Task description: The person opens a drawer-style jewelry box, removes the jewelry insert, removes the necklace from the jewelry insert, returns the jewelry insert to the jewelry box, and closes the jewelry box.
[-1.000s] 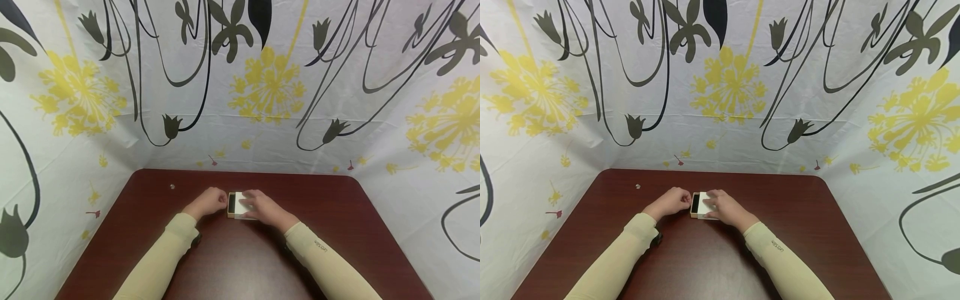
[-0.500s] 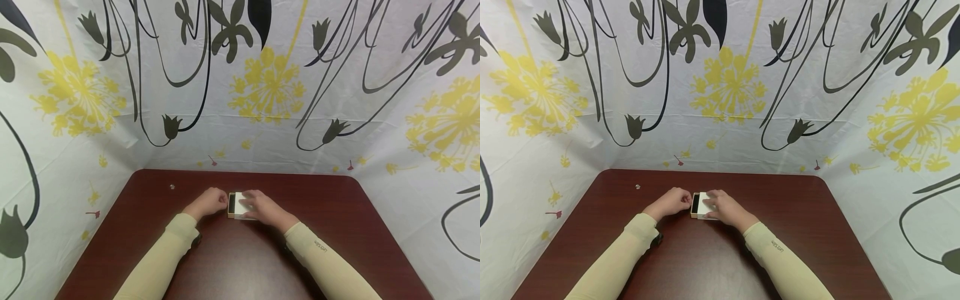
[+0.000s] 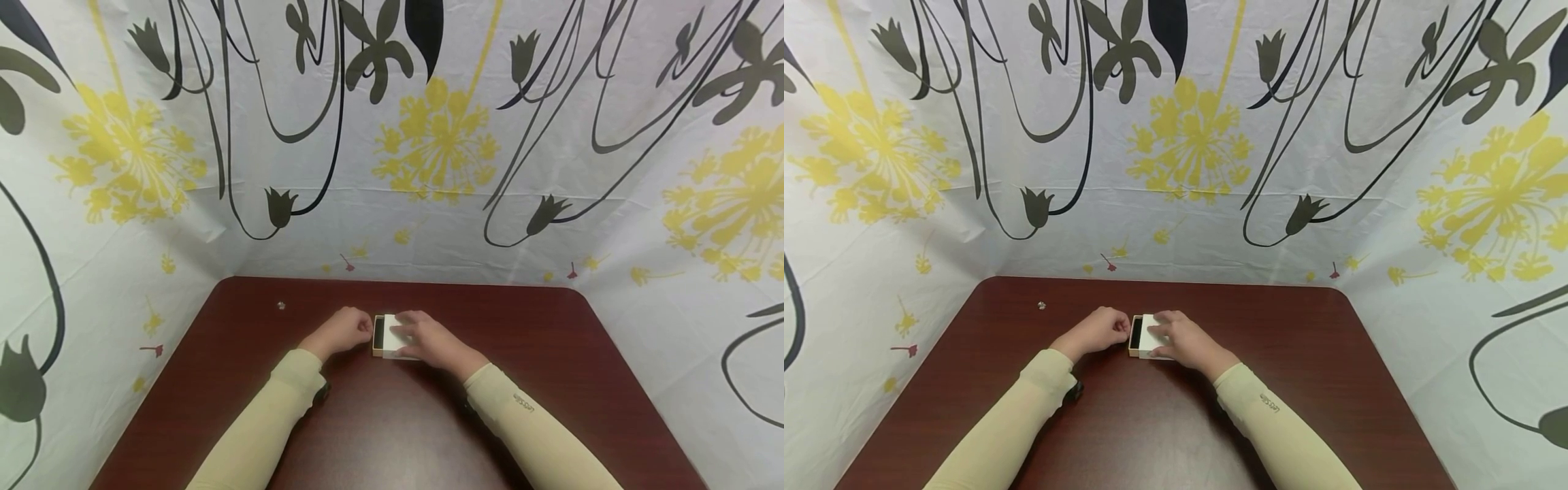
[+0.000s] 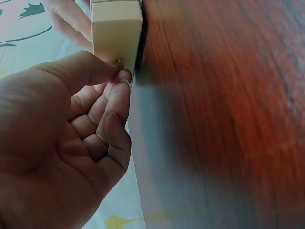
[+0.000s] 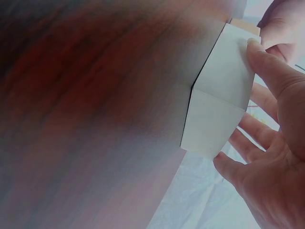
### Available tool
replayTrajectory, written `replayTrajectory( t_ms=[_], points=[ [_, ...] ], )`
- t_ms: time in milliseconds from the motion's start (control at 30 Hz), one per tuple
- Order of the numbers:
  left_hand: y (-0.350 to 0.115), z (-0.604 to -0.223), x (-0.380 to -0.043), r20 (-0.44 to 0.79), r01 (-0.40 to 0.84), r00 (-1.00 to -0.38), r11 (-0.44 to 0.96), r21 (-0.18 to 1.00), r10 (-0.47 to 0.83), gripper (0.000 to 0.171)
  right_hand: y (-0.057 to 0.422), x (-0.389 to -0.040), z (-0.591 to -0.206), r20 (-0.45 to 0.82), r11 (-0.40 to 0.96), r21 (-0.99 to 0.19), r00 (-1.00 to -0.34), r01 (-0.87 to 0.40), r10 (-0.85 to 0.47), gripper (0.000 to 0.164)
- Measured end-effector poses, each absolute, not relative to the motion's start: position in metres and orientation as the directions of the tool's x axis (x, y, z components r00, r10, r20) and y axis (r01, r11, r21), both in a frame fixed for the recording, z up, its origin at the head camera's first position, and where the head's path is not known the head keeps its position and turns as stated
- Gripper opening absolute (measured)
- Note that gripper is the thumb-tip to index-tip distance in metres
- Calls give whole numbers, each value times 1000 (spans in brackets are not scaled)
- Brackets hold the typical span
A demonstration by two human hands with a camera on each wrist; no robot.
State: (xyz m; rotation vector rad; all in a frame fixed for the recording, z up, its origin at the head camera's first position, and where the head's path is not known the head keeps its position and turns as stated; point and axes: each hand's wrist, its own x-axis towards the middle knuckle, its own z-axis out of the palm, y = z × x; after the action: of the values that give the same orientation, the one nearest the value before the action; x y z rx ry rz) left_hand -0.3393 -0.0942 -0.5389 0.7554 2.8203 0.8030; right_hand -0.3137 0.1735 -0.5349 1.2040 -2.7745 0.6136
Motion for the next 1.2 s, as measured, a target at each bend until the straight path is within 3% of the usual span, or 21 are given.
replayTrajectory(
  t_ms=[1200],
  points=[
    [-91,-536,-337,7,413,-872,727,548,490,12,173,-314,-534,225,597,-337,-678,-728,-700,51]
  ],
)
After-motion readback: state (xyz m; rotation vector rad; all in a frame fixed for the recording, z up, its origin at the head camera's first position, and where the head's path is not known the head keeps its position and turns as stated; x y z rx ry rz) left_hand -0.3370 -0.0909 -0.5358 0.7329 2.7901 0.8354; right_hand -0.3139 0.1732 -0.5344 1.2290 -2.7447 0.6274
